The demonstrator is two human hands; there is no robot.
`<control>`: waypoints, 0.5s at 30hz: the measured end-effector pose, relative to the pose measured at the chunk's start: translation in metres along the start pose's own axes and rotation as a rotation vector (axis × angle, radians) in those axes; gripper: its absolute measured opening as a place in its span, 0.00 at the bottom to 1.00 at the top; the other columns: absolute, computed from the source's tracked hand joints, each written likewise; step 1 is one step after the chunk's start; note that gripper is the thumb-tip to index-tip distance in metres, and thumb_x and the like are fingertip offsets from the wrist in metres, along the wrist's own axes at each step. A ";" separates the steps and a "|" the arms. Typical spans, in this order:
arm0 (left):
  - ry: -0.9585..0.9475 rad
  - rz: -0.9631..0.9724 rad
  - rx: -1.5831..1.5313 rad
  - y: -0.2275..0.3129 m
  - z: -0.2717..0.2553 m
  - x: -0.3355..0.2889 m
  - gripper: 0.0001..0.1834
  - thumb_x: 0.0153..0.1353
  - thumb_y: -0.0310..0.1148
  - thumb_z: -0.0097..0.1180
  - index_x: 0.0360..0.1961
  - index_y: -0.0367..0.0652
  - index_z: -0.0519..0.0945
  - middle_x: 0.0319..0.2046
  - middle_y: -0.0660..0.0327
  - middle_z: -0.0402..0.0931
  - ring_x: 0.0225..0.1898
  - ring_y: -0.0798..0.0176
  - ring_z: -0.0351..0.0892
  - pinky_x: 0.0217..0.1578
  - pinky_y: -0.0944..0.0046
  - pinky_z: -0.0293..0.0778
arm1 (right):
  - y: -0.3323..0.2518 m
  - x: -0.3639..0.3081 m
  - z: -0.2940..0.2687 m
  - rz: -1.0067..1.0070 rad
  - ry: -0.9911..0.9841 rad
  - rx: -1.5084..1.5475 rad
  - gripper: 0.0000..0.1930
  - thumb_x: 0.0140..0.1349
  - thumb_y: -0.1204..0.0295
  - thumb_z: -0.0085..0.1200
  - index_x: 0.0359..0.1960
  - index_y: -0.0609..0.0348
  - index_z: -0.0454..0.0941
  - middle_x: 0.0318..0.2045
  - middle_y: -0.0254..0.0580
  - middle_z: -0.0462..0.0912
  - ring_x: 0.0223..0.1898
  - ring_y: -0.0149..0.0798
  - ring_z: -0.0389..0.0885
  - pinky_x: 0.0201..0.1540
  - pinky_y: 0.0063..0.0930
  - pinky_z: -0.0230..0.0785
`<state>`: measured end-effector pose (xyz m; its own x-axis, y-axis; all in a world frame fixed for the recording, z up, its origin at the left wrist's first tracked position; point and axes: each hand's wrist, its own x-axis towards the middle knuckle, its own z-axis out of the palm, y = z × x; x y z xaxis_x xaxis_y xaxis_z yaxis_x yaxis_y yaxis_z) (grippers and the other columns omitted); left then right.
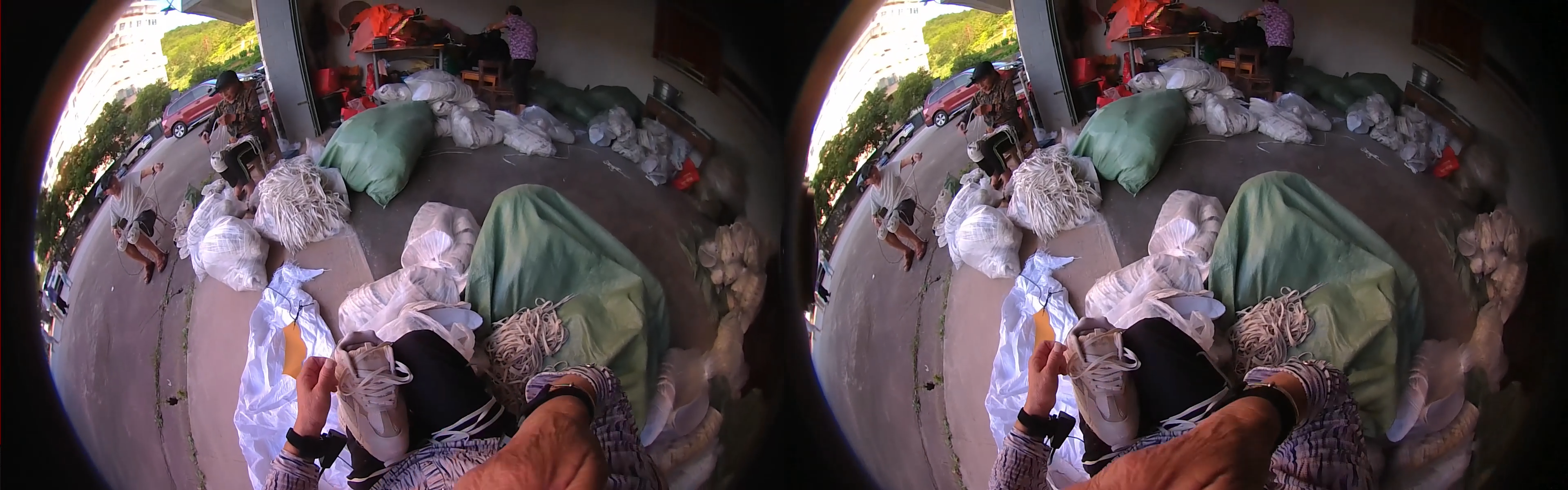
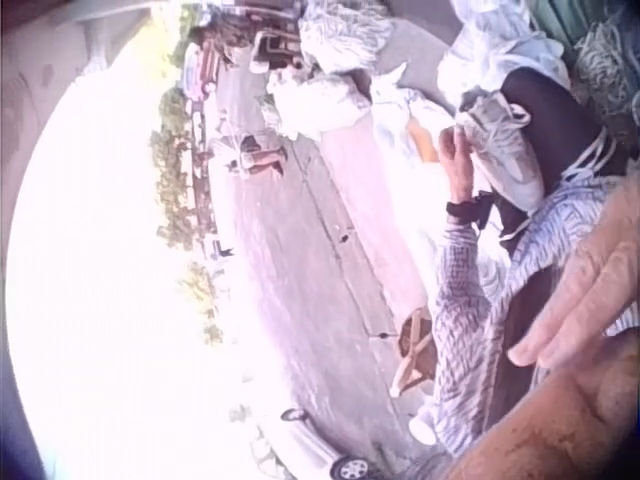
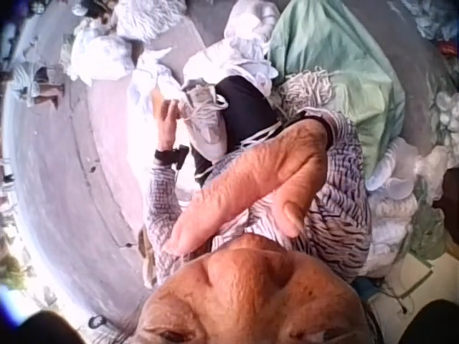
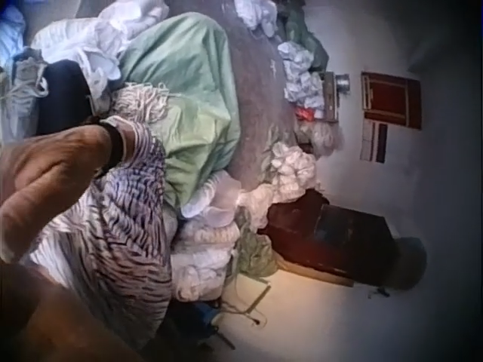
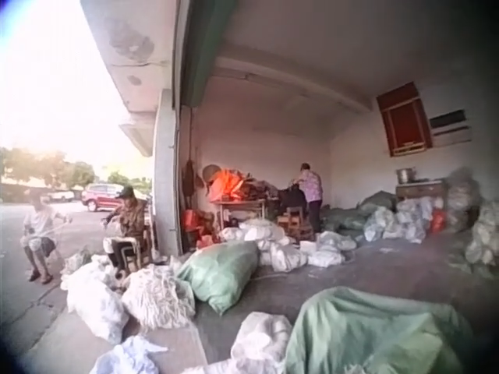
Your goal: Lacing a white sneaker by hand in a workshop environment.
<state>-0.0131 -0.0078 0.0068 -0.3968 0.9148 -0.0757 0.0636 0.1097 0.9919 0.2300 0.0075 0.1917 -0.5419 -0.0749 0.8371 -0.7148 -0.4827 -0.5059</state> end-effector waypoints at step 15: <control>-0.246 -0.108 0.040 -0.009 0.014 0.053 0.34 0.61 0.46 0.48 0.61 0.32 0.61 0.53 0.50 0.68 0.56 0.60 0.66 0.56 0.65 0.60 | -0.028 0.029 0.007 -0.126 -0.276 -0.323 0.43 0.58 0.46 0.50 0.55 0.84 0.59 0.57 0.80 0.56 0.61 0.70 0.55 0.59 0.54 0.54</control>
<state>-0.0217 0.0450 -0.0076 -0.1688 0.9634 -0.2081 0.0713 0.2225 0.9723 0.2371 0.0126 0.2316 -0.3349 -0.2841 0.8984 -0.8930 -0.2085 -0.3989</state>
